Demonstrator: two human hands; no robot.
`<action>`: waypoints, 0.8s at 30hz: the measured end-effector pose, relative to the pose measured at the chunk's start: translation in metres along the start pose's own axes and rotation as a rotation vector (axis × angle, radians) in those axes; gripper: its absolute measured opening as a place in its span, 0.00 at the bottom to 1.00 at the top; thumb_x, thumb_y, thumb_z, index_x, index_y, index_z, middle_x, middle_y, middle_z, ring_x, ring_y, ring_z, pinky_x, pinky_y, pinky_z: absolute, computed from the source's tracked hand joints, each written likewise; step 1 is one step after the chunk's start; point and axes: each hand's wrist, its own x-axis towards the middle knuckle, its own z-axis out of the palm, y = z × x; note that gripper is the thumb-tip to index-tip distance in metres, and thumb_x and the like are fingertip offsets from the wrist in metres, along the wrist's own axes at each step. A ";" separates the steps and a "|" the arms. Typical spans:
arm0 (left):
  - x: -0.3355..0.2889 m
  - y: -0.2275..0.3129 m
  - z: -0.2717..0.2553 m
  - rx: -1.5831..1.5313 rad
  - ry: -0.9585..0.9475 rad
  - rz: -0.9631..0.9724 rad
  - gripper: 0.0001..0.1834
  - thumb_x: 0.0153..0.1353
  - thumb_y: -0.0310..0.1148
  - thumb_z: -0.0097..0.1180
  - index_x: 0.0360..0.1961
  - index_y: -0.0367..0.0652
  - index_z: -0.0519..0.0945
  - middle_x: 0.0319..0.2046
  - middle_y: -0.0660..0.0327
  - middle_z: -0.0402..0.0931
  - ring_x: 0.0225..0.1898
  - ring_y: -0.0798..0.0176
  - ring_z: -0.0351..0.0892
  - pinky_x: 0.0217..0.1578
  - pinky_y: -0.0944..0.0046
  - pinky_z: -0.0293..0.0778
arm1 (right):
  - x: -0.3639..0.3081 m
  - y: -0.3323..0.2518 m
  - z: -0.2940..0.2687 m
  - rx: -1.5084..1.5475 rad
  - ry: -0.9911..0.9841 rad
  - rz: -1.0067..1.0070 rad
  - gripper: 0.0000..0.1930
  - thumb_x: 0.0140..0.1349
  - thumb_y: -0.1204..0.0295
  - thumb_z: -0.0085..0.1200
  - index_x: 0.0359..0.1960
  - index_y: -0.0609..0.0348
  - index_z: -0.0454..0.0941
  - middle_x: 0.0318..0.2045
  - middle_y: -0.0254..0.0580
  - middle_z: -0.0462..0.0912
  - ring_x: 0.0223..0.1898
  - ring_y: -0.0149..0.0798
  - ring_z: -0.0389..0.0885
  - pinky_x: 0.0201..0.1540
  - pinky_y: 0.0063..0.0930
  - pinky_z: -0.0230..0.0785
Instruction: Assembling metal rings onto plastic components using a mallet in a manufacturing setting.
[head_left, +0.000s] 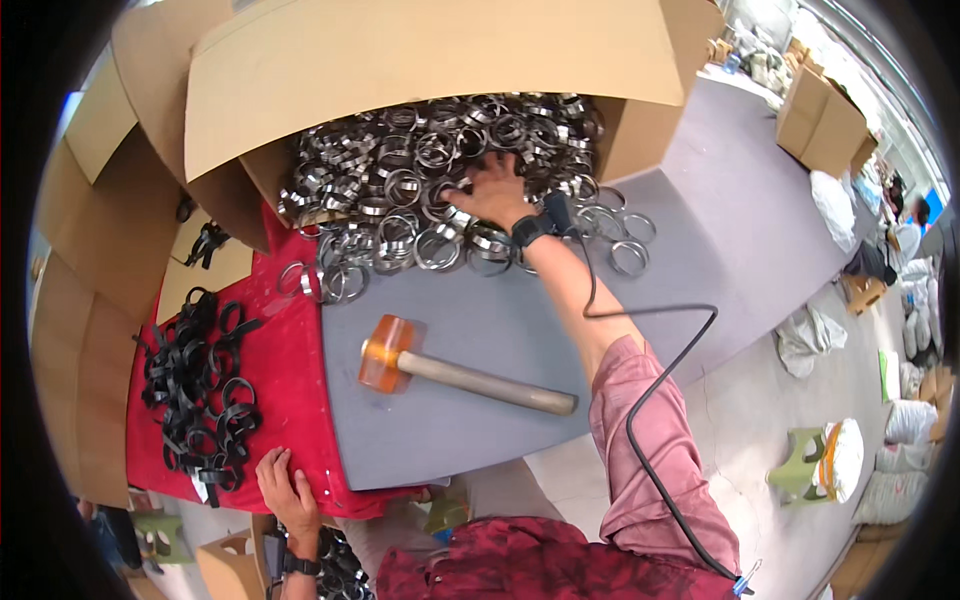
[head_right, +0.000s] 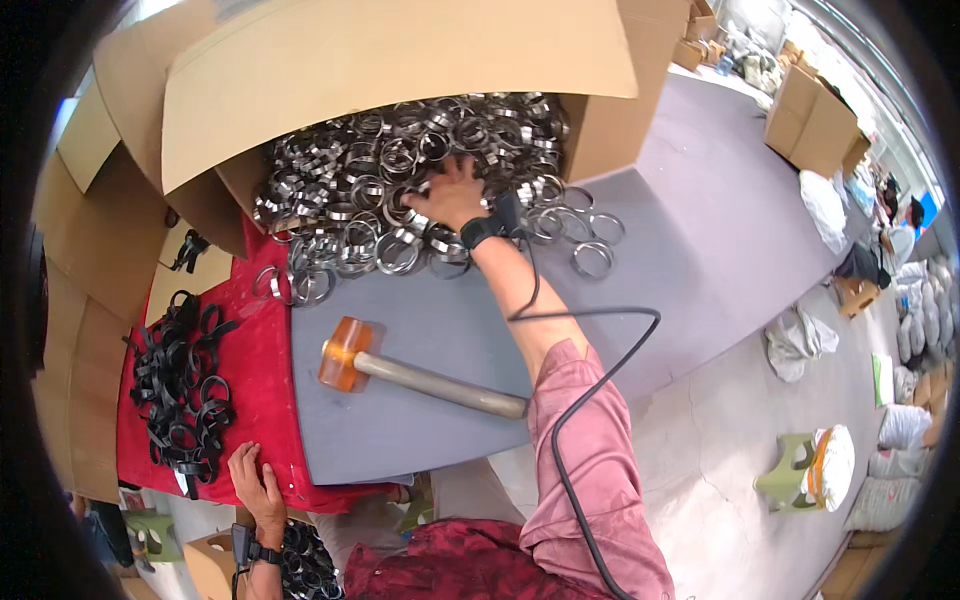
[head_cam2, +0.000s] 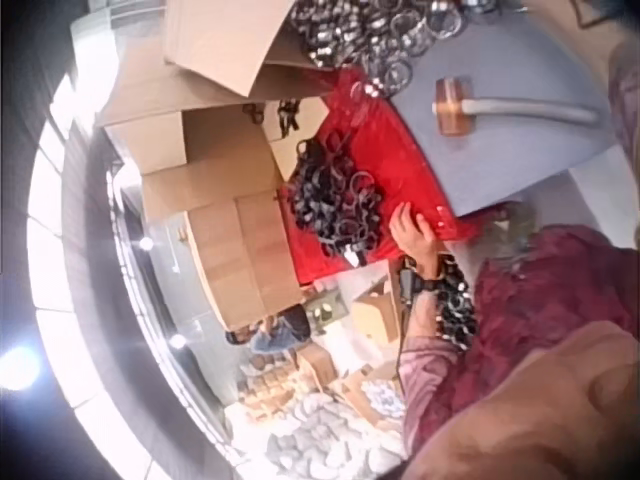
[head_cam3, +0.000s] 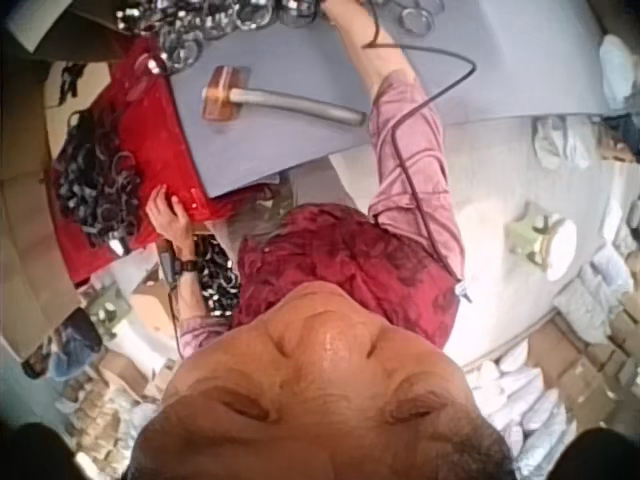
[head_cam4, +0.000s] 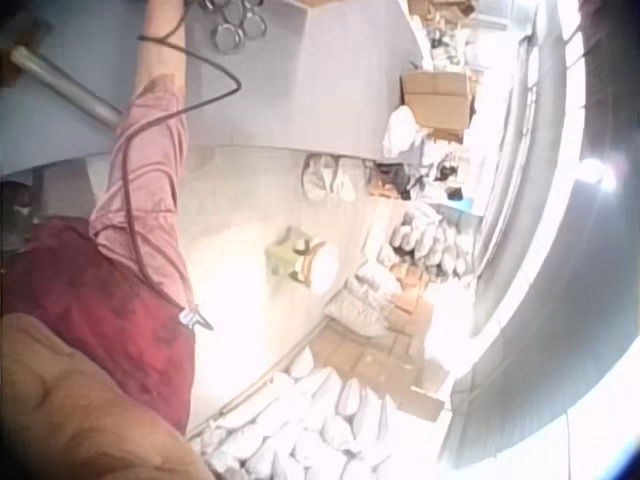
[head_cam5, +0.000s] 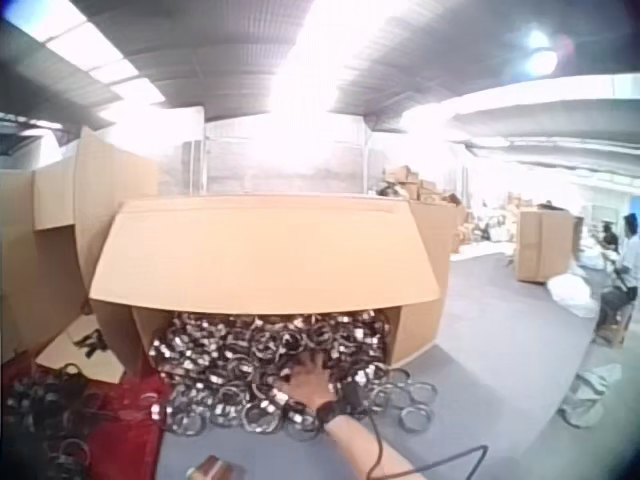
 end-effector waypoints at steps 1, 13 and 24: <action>0.002 -0.001 0.002 0.022 -0.003 0.032 0.19 0.62 0.30 0.51 0.53 0.34 0.78 0.54 0.45 0.76 0.58 0.39 0.72 0.61 0.45 0.67 | -0.014 -0.002 -0.006 -0.003 -0.005 -0.027 0.42 0.60 0.30 0.49 0.58 0.54 0.84 0.73 0.61 0.64 0.74 0.72 0.54 0.65 0.71 0.60; 0.002 -0.001 0.005 0.046 -0.016 0.032 0.18 0.67 0.31 0.47 0.54 0.34 0.77 0.55 0.46 0.75 0.60 0.41 0.71 0.64 0.46 0.65 | -0.112 0.014 -0.054 0.411 0.167 -0.303 0.23 0.68 0.54 0.59 0.45 0.66 0.84 0.46 0.58 0.84 0.51 0.59 0.79 0.53 0.50 0.72; -0.001 -0.001 0.007 0.053 -0.012 0.025 0.18 0.66 0.32 0.48 0.53 0.35 0.78 0.56 0.46 0.75 0.60 0.41 0.72 0.63 0.47 0.66 | -0.062 0.129 -0.035 0.003 0.061 0.085 0.44 0.59 0.32 0.56 0.69 0.48 0.74 0.75 0.64 0.54 0.74 0.72 0.51 0.73 0.60 0.55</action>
